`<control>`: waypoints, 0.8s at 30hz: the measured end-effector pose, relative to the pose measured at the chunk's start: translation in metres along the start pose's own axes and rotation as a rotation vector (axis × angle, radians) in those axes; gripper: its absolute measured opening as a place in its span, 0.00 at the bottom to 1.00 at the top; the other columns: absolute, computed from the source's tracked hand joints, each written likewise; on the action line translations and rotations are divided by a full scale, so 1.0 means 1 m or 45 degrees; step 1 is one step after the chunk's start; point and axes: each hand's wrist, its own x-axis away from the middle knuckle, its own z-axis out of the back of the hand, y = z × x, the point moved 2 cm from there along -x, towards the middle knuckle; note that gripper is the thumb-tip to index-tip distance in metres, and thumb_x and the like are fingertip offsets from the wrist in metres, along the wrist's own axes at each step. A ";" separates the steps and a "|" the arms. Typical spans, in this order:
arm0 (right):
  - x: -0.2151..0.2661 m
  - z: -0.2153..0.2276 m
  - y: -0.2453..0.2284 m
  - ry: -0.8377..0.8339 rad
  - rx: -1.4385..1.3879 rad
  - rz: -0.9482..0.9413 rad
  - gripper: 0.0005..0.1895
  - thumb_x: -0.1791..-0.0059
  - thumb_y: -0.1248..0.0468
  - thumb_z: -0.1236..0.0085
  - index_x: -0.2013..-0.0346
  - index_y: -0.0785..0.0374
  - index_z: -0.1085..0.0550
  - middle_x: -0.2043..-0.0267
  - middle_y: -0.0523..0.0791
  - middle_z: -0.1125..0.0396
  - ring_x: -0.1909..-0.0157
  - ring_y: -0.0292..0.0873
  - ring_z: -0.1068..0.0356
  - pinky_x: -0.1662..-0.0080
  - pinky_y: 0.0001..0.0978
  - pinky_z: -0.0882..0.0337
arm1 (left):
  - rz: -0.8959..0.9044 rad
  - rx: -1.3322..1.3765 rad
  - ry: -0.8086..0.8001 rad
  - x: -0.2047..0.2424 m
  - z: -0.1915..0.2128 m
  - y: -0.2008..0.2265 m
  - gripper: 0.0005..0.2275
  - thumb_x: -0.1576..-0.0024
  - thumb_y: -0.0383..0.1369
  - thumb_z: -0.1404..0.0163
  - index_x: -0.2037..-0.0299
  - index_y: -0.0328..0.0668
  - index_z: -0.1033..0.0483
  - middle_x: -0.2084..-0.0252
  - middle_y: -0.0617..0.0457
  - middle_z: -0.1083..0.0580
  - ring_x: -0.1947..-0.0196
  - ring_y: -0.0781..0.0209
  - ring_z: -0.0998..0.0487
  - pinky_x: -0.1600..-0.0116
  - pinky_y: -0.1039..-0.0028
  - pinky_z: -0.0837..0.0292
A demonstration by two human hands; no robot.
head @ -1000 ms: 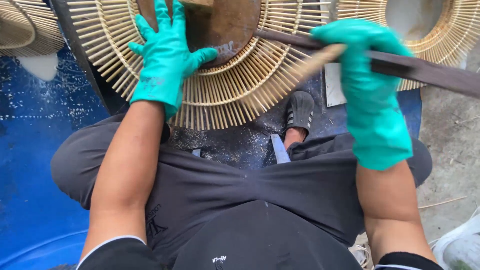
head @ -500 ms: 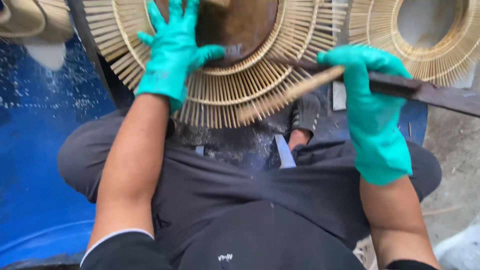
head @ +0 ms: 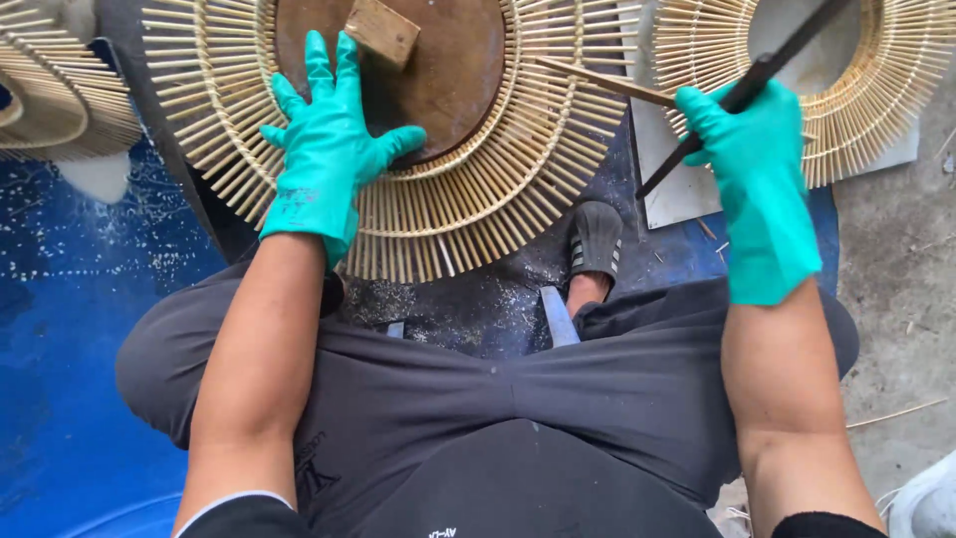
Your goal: Trim and assemble bamboo slats around a circular frame to create a mirror frame.
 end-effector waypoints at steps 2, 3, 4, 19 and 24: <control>-0.005 -0.013 0.002 -0.011 -0.002 0.000 0.18 0.48 0.58 0.29 0.64 0.70 0.26 0.71 0.46 0.29 0.72 0.40 0.26 0.73 0.31 0.24 | -0.017 -0.032 0.012 -0.008 -0.006 -0.002 0.58 0.55 0.62 0.35 0.20 0.57 0.60 0.19 0.51 0.67 0.25 0.18 0.67 0.38 0.13 0.59; -0.003 -0.020 0.006 -0.032 -0.002 -0.013 0.17 0.49 0.58 0.29 0.64 0.68 0.26 0.72 0.44 0.29 0.72 0.39 0.26 0.74 0.31 0.24 | -0.025 -0.067 0.009 -0.009 -0.012 -0.005 0.58 0.56 0.63 0.34 0.20 0.56 0.60 0.19 0.50 0.68 0.25 0.18 0.67 0.38 0.13 0.60; -0.003 -0.020 0.005 -0.034 0.002 -0.027 0.17 0.49 0.58 0.29 0.64 0.68 0.26 0.72 0.44 0.29 0.72 0.39 0.26 0.74 0.31 0.24 | -0.026 -0.068 -0.006 -0.010 -0.011 -0.006 0.58 0.56 0.63 0.34 0.20 0.56 0.60 0.19 0.50 0.68 0.25 0.18 0.67 0.38 0.13 0.60; 0.025 0.013 -0.038 -0.210 0.208 0.143 0.17 0.43 0.58 0.33 0.60 0.72 0.23 0.67 0.52 0.27 0.68 0.42 0.24 0.68 0.32 0.25 | -0.103 -0.096 0.081 -0.007 -0.009 -0.011 0.55 0.52 0.59 0.34 0.17 0.57 0.57 0.18 0.47 0.63 0.23 0.18 0.67 0.34 0.14 0.61; 0.069 -0.008 -0.104 -0.326 -0.737 0.705 0.09 0.40 0.60 0.40 0.54 0.64 0.25 0.54 0.48 0.24 0.52 0.42 0.20 0.51 0.31 0.18 | -0.044 0.026 0.065 0.004 -0.013 0.002 0.57 0.53 0.64 0.35 0.20 0.56 0.59 0.20 0.43 0.64 0.26 0.15 0.67 0.40 0.13 0.60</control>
